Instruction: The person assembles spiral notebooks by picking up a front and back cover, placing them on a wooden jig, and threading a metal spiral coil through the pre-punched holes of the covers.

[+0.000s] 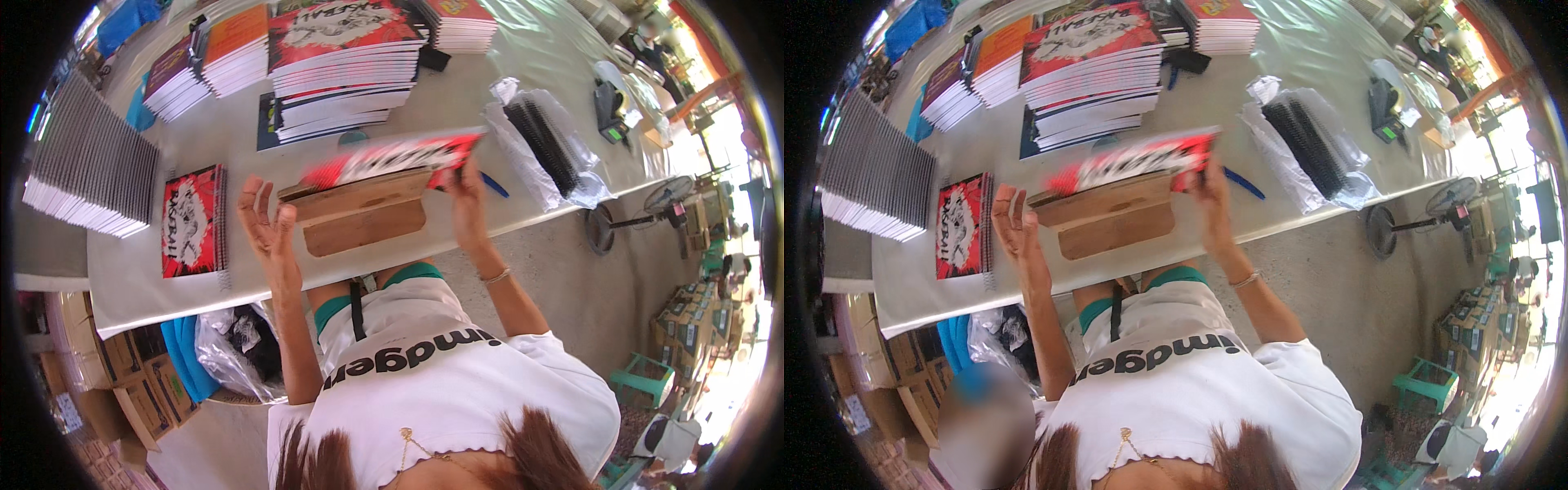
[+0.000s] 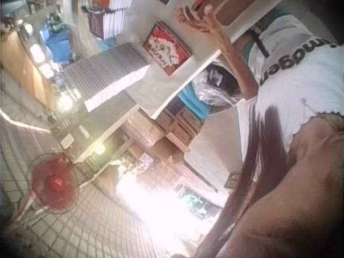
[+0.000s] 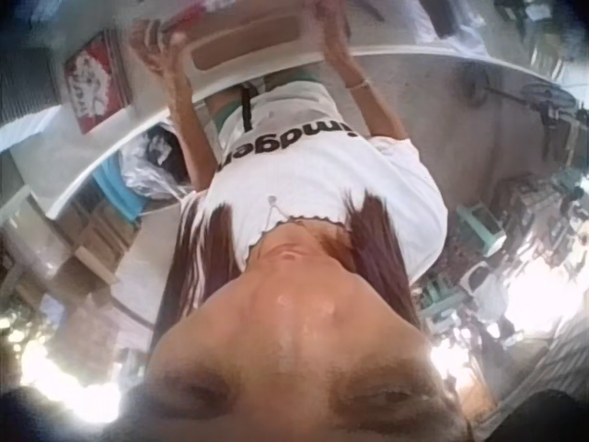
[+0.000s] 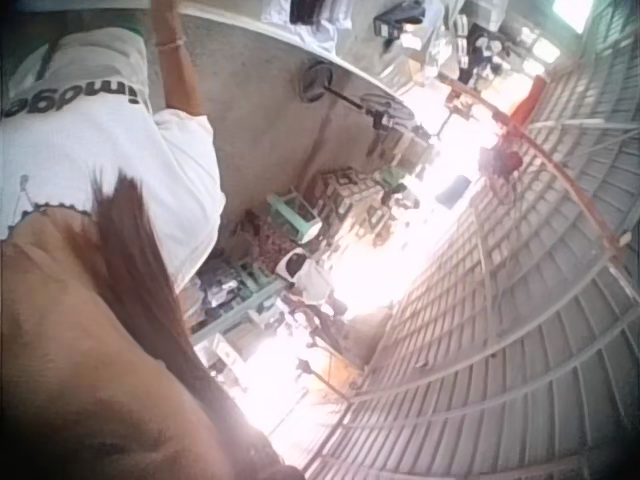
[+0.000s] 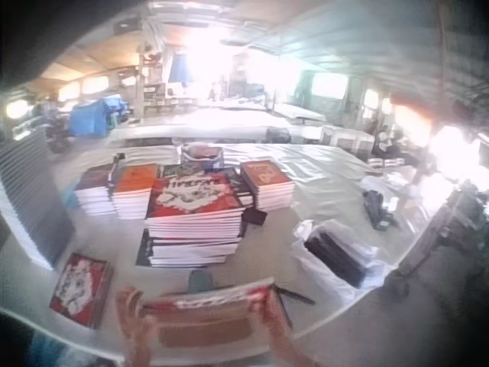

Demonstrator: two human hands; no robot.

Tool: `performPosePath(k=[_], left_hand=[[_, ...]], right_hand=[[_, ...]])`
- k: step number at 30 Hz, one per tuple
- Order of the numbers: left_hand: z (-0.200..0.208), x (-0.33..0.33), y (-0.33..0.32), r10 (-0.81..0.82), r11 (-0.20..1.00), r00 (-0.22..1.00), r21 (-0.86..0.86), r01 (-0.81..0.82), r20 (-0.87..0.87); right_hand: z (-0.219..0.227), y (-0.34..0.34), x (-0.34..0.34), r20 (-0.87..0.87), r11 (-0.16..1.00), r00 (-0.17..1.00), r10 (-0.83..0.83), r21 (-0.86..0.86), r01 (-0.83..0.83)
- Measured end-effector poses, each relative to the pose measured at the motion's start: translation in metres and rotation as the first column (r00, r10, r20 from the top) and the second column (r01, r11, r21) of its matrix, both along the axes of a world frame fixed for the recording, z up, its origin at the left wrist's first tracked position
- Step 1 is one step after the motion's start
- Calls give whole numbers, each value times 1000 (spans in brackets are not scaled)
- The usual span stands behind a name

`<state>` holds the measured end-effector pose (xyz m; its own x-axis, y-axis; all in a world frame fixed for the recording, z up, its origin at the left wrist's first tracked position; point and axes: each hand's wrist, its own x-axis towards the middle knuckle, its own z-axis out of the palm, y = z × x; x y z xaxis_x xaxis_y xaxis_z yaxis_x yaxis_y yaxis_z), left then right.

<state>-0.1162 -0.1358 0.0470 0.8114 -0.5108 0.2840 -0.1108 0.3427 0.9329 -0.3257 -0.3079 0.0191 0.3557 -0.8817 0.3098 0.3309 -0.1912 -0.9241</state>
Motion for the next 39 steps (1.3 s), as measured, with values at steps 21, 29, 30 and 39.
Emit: performPosePath(k=[21,29,30,39], left_hand=[[24,36,6,-210,972,975,121,201,71],[24,-9,-15,242,932,676,26,-360,696],[31,-21,-20,147,919,623,127,-373,768],[36,-61,-60,-37,882,556,288,-372,830]], right_hand=[[-27,-332,-184,-899,897,21,-438,-436,75],[105,-142,-53,-582,734,649,-490,-678,-54],[116,-113,-42,-591,779,711,-381,-619,-97],[111,-13,2,-645,789,760,-80,-507,-348]])
